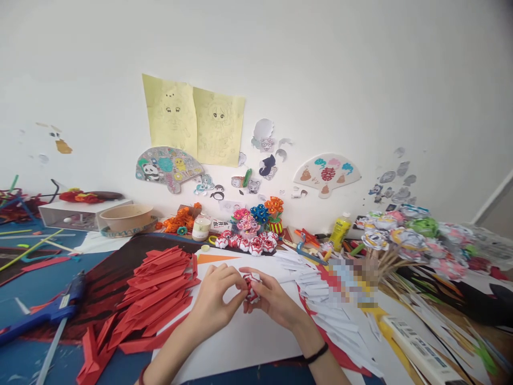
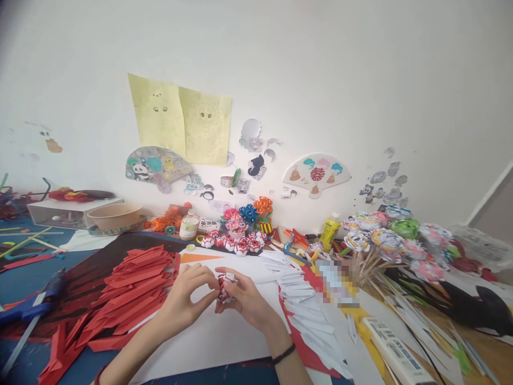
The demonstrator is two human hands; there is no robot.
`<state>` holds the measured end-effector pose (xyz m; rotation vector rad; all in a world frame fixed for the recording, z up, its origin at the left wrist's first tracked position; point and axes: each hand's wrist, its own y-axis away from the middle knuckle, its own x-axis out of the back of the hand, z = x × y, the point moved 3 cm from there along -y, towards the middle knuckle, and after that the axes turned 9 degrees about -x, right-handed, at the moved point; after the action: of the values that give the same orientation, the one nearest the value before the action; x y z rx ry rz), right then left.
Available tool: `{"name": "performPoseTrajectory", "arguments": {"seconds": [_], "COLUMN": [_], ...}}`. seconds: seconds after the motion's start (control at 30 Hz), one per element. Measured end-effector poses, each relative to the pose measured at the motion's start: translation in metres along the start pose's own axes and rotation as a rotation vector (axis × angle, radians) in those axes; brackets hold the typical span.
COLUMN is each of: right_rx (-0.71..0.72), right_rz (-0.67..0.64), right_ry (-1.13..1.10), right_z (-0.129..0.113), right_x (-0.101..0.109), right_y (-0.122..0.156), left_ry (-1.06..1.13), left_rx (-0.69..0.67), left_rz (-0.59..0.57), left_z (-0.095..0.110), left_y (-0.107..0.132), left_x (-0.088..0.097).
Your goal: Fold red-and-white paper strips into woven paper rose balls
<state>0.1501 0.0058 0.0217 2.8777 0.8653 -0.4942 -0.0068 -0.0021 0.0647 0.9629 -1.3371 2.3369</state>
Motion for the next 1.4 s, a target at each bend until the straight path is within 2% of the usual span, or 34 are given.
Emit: {"name": "performPoseTrajectory", "arguments": {"seconds": [0.23,0.33,0.53,0.77,1.0,1.27,1.4], "right_rx": [-0.022,-0.026,-0.002,-0.043,-0.003,-0.027,-0.038], "right_rz": [-0.013,-0.025,0.045,0.068,0.055,0.054,0.035], "right_ry": [0.031,0.063,0.148,0.246,0.245,0.227,0.22], "right_z": [0.001,-0.002,-0.003,0.003,0.004,-0.003,-0.004], "right_x": [0.001,0.0,-0.002,0.0,0.001,-0.002,-0.004], "right_y": [0.0,0.002,0.002,-0.002,-0.003,0.002,0.003], "left_ry": [0.021,0.068,0.198,0.182,0.087,0.175,0.224], "left_rx": [0.057,0.115,0.228,0.214,0.19,0.235,0.235], "left_rz": [-0.046,-0.025,0.038,0.008,0.01,-0.024,-0.019], "left_z": [0.001,0.0,-0.011,-0.008,-0.001,-0.015,-0.019], "left_y": [0.001,0.001,0.002,0.003,0.002,0.001,0.001], "left_x": [-0.001,-0.001,-0.005,-0.004,-0.003,-0.007,-0.003]}}
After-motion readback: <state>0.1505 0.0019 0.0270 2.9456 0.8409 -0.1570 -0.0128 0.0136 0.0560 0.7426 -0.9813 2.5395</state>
